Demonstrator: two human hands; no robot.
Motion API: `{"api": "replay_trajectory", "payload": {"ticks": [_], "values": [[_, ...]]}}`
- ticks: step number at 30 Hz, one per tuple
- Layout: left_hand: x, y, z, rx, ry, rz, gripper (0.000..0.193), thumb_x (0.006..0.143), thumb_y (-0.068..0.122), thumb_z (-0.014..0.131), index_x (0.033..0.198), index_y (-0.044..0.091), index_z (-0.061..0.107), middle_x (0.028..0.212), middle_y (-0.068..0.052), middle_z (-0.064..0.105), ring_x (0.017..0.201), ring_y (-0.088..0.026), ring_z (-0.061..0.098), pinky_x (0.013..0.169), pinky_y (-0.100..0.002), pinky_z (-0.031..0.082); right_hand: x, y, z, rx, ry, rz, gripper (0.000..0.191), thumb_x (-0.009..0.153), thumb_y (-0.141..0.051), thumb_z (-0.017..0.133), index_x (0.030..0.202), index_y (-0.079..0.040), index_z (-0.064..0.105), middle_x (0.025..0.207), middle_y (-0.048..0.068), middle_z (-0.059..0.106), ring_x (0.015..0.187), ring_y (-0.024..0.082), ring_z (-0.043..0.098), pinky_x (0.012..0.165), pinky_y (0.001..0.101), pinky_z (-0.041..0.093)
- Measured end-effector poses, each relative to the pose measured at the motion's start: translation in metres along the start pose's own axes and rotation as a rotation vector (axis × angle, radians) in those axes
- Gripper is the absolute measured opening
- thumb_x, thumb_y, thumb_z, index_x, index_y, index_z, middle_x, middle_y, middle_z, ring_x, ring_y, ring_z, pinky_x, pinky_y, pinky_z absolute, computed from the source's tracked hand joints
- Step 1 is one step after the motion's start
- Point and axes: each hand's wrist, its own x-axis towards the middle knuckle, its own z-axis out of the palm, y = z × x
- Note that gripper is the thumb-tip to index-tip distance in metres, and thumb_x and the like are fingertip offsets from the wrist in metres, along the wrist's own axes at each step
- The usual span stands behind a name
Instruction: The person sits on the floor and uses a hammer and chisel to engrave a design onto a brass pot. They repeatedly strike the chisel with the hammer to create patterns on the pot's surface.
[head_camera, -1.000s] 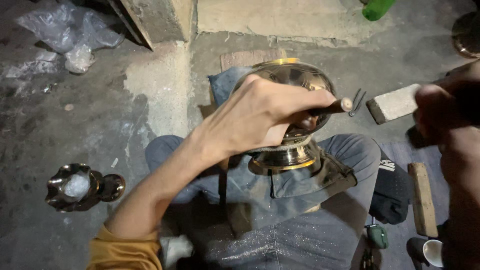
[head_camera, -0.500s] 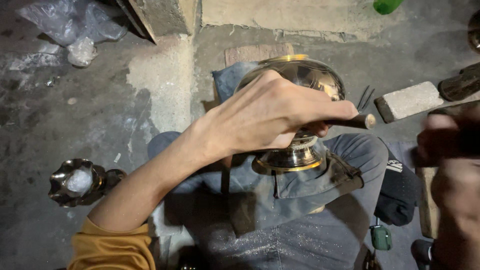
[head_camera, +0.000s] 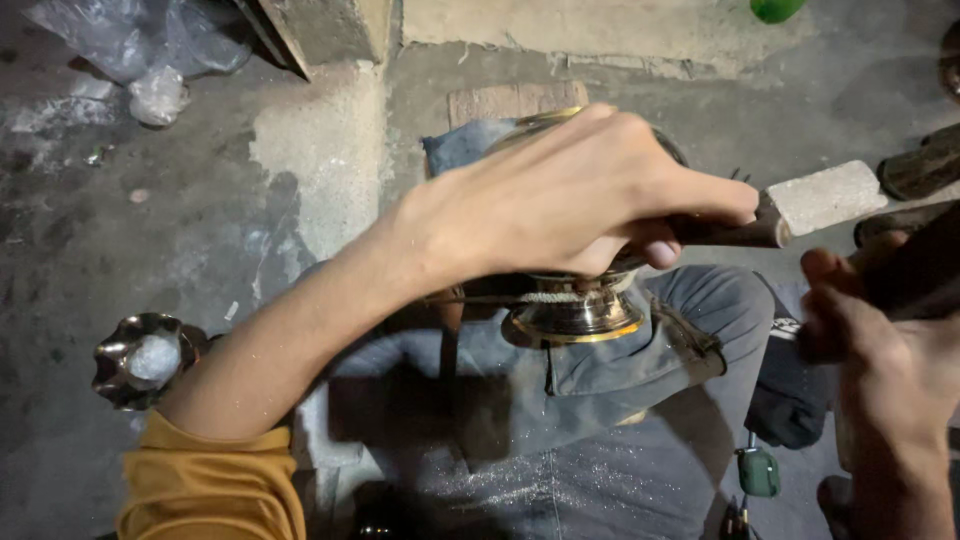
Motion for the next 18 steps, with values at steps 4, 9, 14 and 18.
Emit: {"api": "replay_trajectory", "payload": {"ticks": [4, 9, 14, 18], "values": [[0.01, 0.004, -0.005, 0.036, -0.069, -0.03, 0.043, 0.091, 0.003, 0.068, 0.129, 0.022, 0.067, 0.062, -0.004, 0.068, 0.041, -0.013, 0.052, 0.038, -0.034, 0.038, -0.005, 0.028, -0.025, -0.266, 0.003, -0.061, 0.028, 0.095, -0.001, 0.068, 0.12, -0.001, 0.056, 0.105, 0.015, 0.065, 0.09, 0.022, 0.066, 0.079, 0.0326, 0.056], [0.008, 0.001, -0.005, 0.079, -0.041, 0.031, 0.054, 0.083, -0.003, 0.068, 0.131, 0.021, 0.067, 0.061, -0.003, 0.067, 0.042, -0.012, 0.055, 0.038, -0.032, 0.04, 0.003, 0.038, -0.031, -0.568, -0.152, -0.25, 0.023, 0.091, 0.001, 0.07, 0.112, 0.001, 0.06, 0.101, 0.019, 0.068, 0.087, 0.027, 0.068, 0.077, 0.0371, 0.055], [-0.007, -0.007, 0.005, 0.103, 0.105, 0.108, 0.065, 0.086, -0.012, 0.063, 0.142, 0.019, 0.062, 0.081, 0.002, 0.074, 0.06, -0.008, 0.063, 0.05, -0.026, 0.05, 0.009, 0.001, -0.003, -0.494, -0.134, -0.184, 0.023, 0.101, 0.0, 0.067, 0.121, 0.008, 0.059, 0.102, 0.02, 0.069, 0.088, 0.027, 0.07, 0.078, 0.0364, 0.056], [-0.031, -0.006, 0.018, 0.149, 0.27, 0.079, 0.047, 0.099, -0.008, 0.066, 0.139, 0.016, 0.063, 0.092, -0.005, 0.074, 0.064, -0.013, 0.063, 0.053, -0.025, 0.052, 0.021, -0.029, 0.002, -0.396, -0.212, -0.307, 0.036, 0.093, -0.001, 0.07, 0.125, 0.012, 0.057, 0.107, 0.023, 0.068, 0.093, 0.029, 0.071, 0.079, 0.0376, 0.058]]}}
